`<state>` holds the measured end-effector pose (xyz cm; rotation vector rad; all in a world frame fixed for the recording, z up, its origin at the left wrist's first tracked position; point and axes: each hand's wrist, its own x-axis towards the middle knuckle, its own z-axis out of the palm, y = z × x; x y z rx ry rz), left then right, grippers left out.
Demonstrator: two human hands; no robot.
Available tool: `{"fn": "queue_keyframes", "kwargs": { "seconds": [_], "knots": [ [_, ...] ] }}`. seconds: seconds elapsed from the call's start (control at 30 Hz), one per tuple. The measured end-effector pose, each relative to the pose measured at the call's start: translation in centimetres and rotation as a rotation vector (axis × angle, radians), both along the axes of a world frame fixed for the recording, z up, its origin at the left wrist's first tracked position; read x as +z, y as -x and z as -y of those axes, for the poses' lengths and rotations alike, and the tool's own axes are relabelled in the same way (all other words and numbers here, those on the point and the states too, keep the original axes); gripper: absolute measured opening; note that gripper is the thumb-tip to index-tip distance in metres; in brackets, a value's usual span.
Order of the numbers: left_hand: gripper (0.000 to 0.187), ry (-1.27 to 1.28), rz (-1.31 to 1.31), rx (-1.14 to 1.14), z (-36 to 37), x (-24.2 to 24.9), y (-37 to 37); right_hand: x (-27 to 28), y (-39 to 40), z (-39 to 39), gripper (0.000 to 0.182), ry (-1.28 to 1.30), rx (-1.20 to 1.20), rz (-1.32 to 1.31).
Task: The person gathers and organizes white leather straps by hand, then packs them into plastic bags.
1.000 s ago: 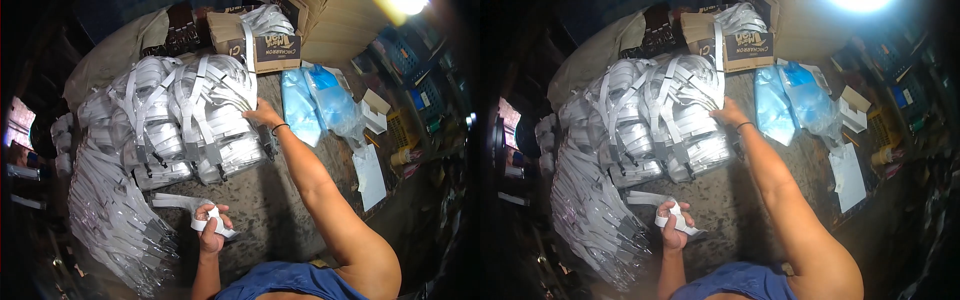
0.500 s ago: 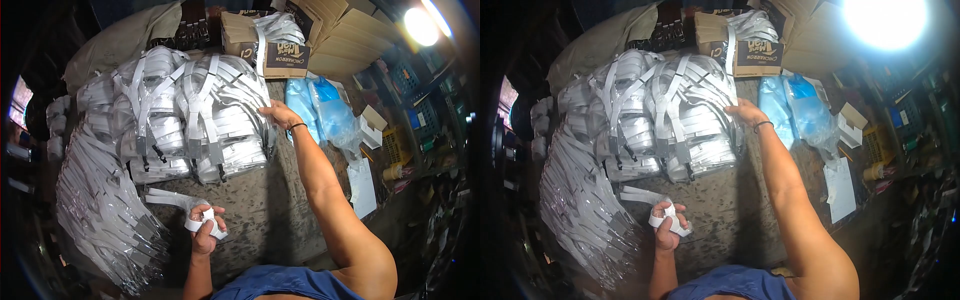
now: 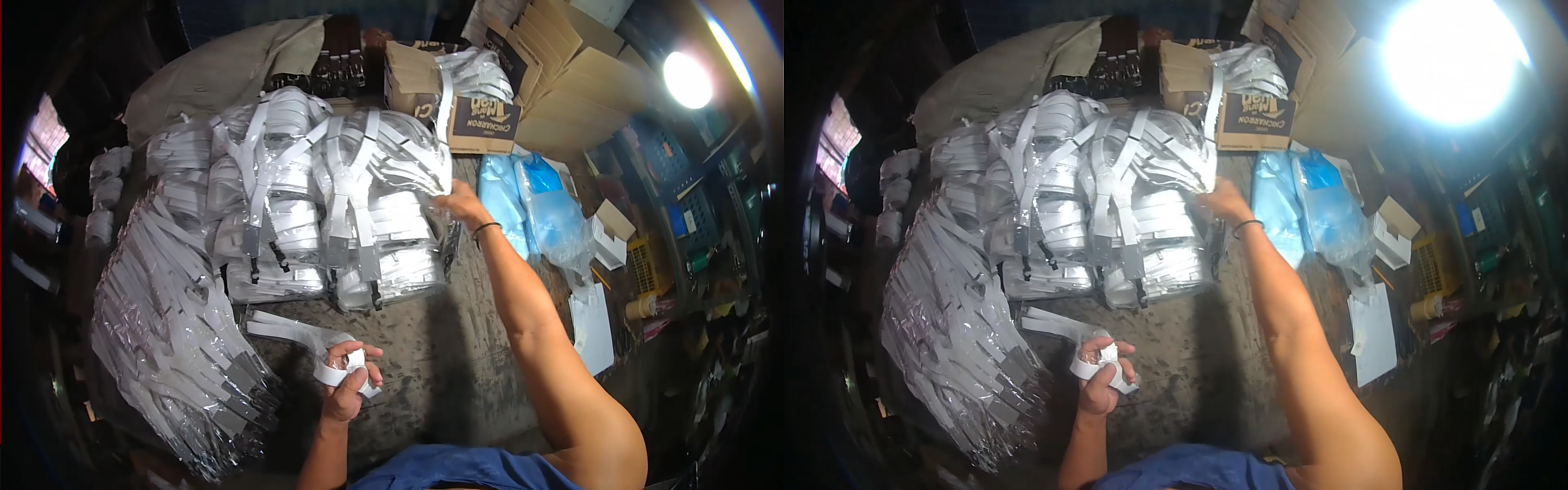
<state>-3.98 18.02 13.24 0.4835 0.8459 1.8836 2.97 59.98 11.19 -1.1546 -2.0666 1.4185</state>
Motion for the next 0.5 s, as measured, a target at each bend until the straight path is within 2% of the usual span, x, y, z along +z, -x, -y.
{"fn": "queue_keyframes", "kwargs": {
  "seconds": [0.07,0.13,0.23,0.27,0.33,0.47,0.5],
  "knots": [
    [0.040,0.003,0.020,-0.012,0.5,0.2,0.0,5.5,0.0,1.1,0.024,0.070,-0.059,-0.029],
    [0.038,-0.024,0.029,-0.015,0.8,0.3,0.0,8.1,0.7,-0.3,0.025,-0.120,-0.040,-0.099],
    [0.037,-0.023,0.040,-0.005,0.9,0.4,-0.2,14.2,3.3,-1.0,0.024,-0.179,-0.011,-0.072],
    [0.038,0.004,0.046,0.017,0.9,0.4,-0.2,15.5,4.5,-1.8,0.033,-0.144,0.014,-0.173],
    [0.037,0.013,0.012,0.050,0.5,0.2,0.6,18.9,6.7,-1.1,0.029,-0.367,-0.115,-0.089],
    [0.036,0.121,-0.059,0.126,-1.5,1.2,3.3,24.6,9.8,-0.4,0.024,-0.458,0.063,-0.160],
    [0.036,0.133,-0.112,0.149,-2.1,1.3,3.9,25.6,10.7,-0.7,0.025,-0.478,0.010,-0.109]
  ]
}}
